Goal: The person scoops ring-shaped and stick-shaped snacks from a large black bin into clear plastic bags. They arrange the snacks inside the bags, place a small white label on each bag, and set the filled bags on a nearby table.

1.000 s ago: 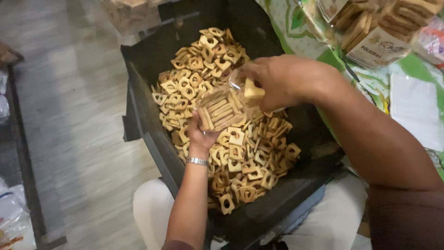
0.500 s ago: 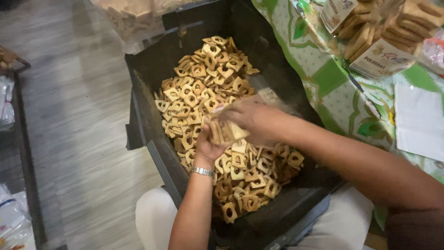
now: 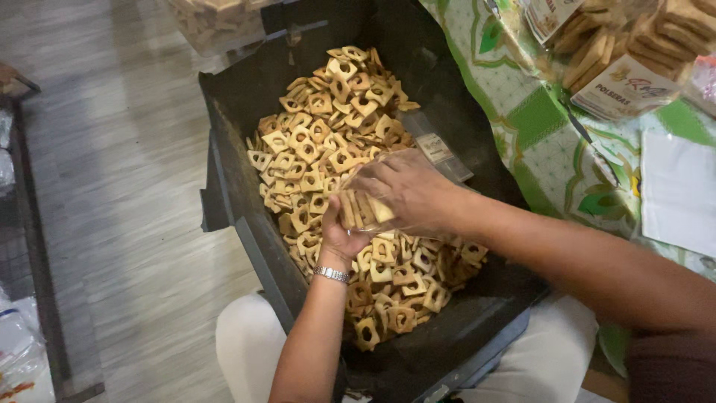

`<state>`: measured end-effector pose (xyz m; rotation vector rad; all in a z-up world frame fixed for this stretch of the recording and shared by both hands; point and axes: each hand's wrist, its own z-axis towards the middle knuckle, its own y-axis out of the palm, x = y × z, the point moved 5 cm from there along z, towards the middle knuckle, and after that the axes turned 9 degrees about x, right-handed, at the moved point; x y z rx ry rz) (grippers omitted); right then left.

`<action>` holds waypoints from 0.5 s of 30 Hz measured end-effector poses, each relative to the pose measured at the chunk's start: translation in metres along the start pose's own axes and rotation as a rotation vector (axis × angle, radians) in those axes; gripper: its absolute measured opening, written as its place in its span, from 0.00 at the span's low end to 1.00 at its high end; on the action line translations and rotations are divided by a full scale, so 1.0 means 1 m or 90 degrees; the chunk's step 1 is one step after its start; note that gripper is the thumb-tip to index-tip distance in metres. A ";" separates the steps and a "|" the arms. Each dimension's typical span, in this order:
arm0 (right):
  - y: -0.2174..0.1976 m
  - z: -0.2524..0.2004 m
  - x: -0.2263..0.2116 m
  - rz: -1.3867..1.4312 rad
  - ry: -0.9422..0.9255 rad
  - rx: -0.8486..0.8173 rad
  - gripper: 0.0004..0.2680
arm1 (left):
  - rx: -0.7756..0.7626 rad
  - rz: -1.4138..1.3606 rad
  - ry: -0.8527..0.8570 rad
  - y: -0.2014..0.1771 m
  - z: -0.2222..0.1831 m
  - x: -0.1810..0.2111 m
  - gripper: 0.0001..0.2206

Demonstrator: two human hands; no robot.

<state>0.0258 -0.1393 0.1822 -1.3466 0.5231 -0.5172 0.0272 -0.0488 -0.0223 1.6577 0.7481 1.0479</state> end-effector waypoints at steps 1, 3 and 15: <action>-0.001 0.002 -0.001 -0.002 -0.006 -0.021 0.32 | 0.004 0.005 -0.007 -0.002 0.001 -0.003 0.43; -0.007 0.005 -0.001 -0.006 -0.016 -0.063 0.33 | -0.006 -0.004 -0.020 -0.006 0.004 -0.008 0.41; -0.112 -0.001 0.039 0.385 0.265 -0.236 0.21 | -0.088 -0.086 -0.076 0.011 0.004 -0.012 0.48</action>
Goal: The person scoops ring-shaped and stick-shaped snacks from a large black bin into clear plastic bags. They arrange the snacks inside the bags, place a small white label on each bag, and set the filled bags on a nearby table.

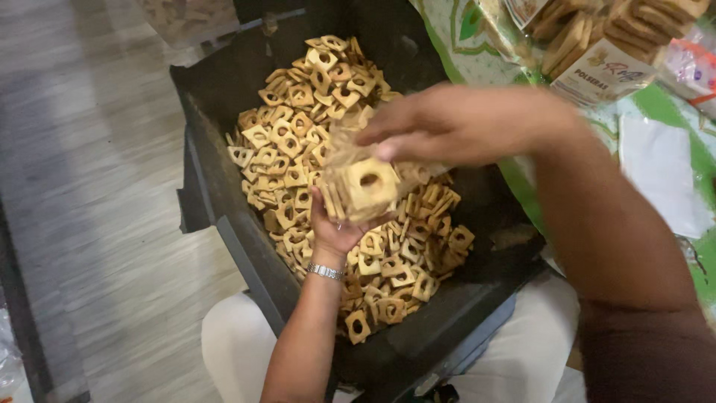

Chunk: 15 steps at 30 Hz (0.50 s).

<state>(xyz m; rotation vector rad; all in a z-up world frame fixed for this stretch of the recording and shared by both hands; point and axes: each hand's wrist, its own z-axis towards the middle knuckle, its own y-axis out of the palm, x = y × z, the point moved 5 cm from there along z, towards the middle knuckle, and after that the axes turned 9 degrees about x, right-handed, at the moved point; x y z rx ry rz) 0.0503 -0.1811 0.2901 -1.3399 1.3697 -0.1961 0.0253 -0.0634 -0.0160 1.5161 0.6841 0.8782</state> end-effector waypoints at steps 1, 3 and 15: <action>-0.011 -0.012 0.004 0.071 0.082 0.003 0.19 | 0.000 -0.012 0.010 0.003 0.000 0.002 0.49; -0.011 -0.018 -0.030 -0.239 -0.303 0.228 0.21 | -0.017 -0.030 0.029 0.006 0.000 0.005 0.49; 0.036 0.039 0.166 0.664 -0.308 0.680 0.02 | -0.067 -0.071 0.067 -0.009 -0.006 0.034 0.43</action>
